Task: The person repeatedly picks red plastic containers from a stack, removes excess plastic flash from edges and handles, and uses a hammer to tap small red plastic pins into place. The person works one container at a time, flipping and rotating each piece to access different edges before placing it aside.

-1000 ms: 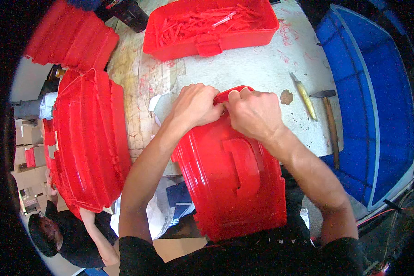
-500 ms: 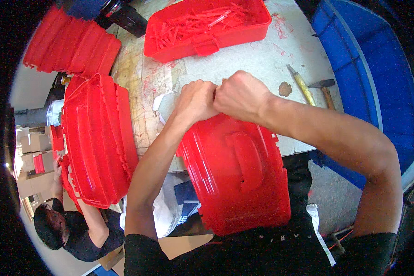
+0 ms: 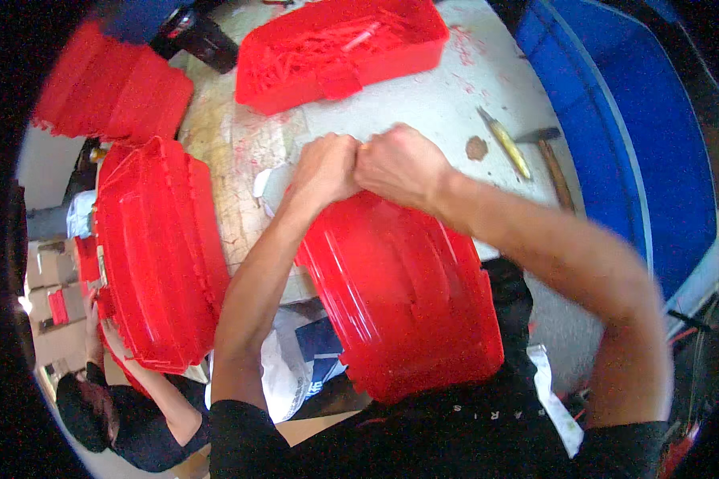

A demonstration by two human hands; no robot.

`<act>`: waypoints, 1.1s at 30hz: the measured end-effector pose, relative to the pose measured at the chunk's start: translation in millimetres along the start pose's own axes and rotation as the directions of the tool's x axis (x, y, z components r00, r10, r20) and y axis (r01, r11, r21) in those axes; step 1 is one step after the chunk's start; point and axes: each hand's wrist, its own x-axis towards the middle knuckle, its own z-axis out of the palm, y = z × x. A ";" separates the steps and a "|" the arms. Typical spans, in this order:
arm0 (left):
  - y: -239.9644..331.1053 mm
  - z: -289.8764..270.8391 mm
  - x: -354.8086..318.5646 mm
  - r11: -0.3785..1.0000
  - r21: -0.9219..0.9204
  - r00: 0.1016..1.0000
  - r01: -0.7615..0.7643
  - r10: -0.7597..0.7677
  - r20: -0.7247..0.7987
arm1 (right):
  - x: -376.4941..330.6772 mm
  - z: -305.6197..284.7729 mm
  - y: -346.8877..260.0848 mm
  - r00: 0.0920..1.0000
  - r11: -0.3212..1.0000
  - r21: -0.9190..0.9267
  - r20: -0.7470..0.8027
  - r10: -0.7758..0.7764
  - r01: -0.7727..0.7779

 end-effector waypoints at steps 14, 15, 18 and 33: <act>-14.2 4.9 5.0 0.999 -0.046 0.999 0.012 -0.014 -0.050 | 7.4 -1.5 -17.1 0.912 0.895 0.188 0.012 0.409 -0.404; -16.0 3.1 3.8 0.999 -0.050 0.998 0.014 -0.017 -0.062 | 9.8 -4.8 -15.9 0.928 0.916 0.152 0.052 0.368 -0.372; -19.2 0.6 0.7 0.998 -0.065 0.999 0.007 -0.010 -0.053 | 26.6 -13.2 -4.8 0.994 1.000 -0.023 0.105 0.011 -0.008; -29.8 -4.2 4.8 0.988 -0.150 0.995 -0.029 0.043 0.090 | -5.0 26.6 -21.2 0.904 0.886 0.228 -0.050 0.424 -0.403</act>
